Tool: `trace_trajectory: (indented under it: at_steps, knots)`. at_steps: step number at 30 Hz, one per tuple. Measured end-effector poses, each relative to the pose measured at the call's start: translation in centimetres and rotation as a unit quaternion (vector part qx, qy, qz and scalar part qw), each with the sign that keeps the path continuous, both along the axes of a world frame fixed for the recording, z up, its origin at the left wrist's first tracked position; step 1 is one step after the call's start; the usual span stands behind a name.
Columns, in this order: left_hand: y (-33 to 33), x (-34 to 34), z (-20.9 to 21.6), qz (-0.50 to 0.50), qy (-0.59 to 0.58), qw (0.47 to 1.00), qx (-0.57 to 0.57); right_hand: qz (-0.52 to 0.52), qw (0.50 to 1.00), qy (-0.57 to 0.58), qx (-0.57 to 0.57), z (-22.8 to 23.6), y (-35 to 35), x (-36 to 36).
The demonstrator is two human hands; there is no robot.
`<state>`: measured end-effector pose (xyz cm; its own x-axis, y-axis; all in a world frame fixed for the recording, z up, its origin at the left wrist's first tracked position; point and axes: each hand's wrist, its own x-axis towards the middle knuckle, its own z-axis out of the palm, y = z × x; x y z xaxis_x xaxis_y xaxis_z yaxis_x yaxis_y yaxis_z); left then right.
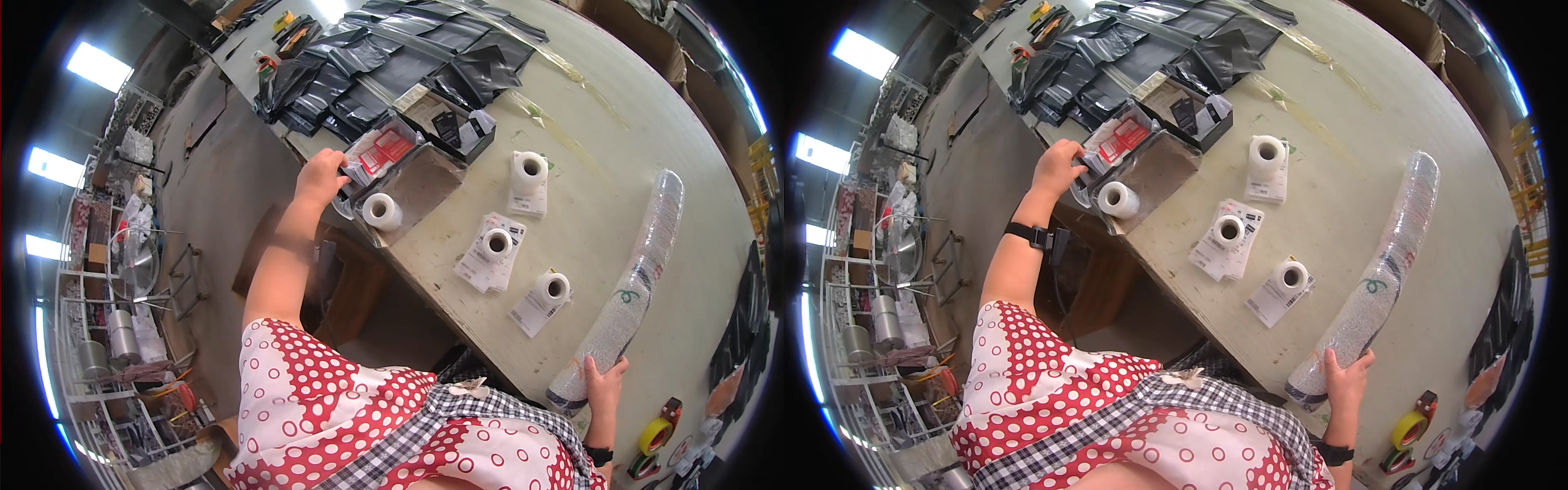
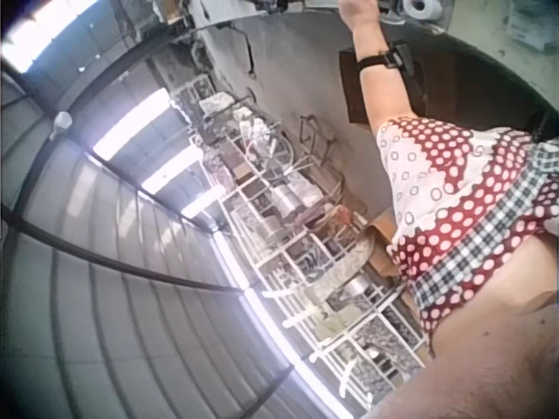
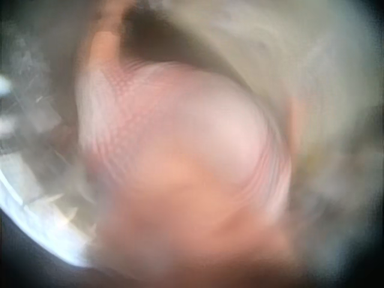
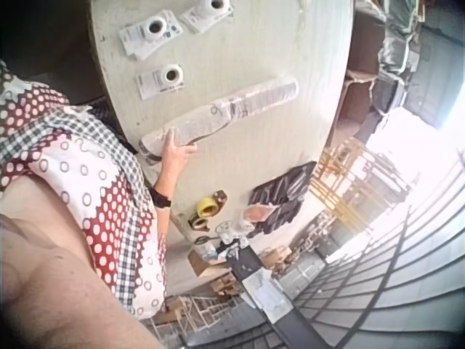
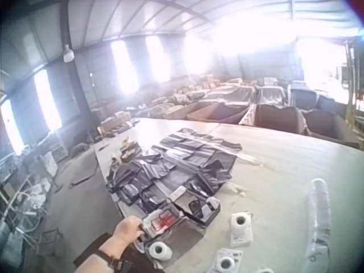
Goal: The person is packaging long objects into black plastic sleeves, labeling them, and then organizing them in a warehouse setting.
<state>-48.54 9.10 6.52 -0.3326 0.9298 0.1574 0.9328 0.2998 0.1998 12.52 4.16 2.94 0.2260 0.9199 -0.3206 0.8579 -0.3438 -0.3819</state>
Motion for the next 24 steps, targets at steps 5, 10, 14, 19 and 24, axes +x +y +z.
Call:
trace_trajectory:
  at_steps: [5,10,14,19,24]
  knots:
    - [-0.2,-0.5,-1.3,-0.046,0.05,0.998,0.011,-0.007,0.999,0.034,0.006,-0.5,0.0,0.4]
    - [-0.8,-0.3,-3.1,-0.057,0.044,0.99,0.123,-0.001,1.0,0.028,0.003,-0.6,-0.1,0.4]
    - [-1.2,0.4,-3.3,-0.042,0.066,0.984,0.162,-0.009,0.999,0.032,0.01,-0.9,-0.3,0.5]
    - [-1.7,0.3,-4.2,-0.063,0.098,0.969,0.216,-0.017,1.0,0.024,-0.001,-0.7,-0.1,0.3]
    - [-1.7,0.6,-4.3,-0.071,0.11,0.961,0.245,-0.019,0.999,0.023,0.012,-0.9,-0.2,0.1]
